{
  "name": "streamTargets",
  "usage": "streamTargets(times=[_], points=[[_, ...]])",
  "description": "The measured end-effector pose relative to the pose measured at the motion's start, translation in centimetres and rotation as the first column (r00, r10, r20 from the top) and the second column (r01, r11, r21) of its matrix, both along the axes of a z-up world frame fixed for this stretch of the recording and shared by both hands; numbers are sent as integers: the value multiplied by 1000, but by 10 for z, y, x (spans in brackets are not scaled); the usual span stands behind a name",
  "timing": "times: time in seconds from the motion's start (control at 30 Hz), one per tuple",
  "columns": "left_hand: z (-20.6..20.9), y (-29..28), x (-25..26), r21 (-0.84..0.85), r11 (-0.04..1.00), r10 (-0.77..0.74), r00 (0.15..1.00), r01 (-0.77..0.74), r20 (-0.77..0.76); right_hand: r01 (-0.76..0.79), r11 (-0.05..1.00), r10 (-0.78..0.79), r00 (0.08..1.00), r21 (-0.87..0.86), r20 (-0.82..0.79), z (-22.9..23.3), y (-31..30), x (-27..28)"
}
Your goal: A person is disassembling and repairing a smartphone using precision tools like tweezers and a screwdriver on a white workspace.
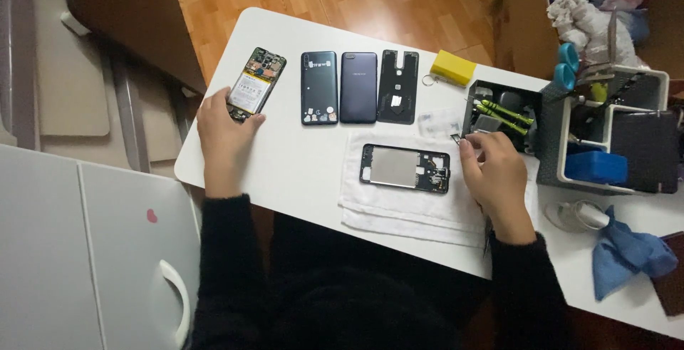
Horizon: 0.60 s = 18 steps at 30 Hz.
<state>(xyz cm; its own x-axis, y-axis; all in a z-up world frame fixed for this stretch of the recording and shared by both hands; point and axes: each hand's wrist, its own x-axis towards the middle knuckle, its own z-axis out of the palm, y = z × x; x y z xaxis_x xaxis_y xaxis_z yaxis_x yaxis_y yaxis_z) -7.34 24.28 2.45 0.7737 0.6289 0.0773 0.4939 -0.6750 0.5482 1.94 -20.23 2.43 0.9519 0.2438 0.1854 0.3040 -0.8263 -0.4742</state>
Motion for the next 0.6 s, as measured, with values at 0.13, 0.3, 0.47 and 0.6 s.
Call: streamTargets(times=[0.13,0.3,0.47,0.6], points=[[-25,-4,-10,6,999,-49,996,48,71,17,1000,-16,999,20,-29,6,3,-2],[-22,-11,-12,105,983,-140,985,151,-103,-16,998,18,1000,67,-23,10,5,-4],[-27,-9,-12,106,981,-151,984,161,-99,-80,995,79,997,62,14,6,2,-4],[-8,-12,-7,5,995,-96,983,98,-158,-94,993,88,992,68,88,-5,-2,-3]])
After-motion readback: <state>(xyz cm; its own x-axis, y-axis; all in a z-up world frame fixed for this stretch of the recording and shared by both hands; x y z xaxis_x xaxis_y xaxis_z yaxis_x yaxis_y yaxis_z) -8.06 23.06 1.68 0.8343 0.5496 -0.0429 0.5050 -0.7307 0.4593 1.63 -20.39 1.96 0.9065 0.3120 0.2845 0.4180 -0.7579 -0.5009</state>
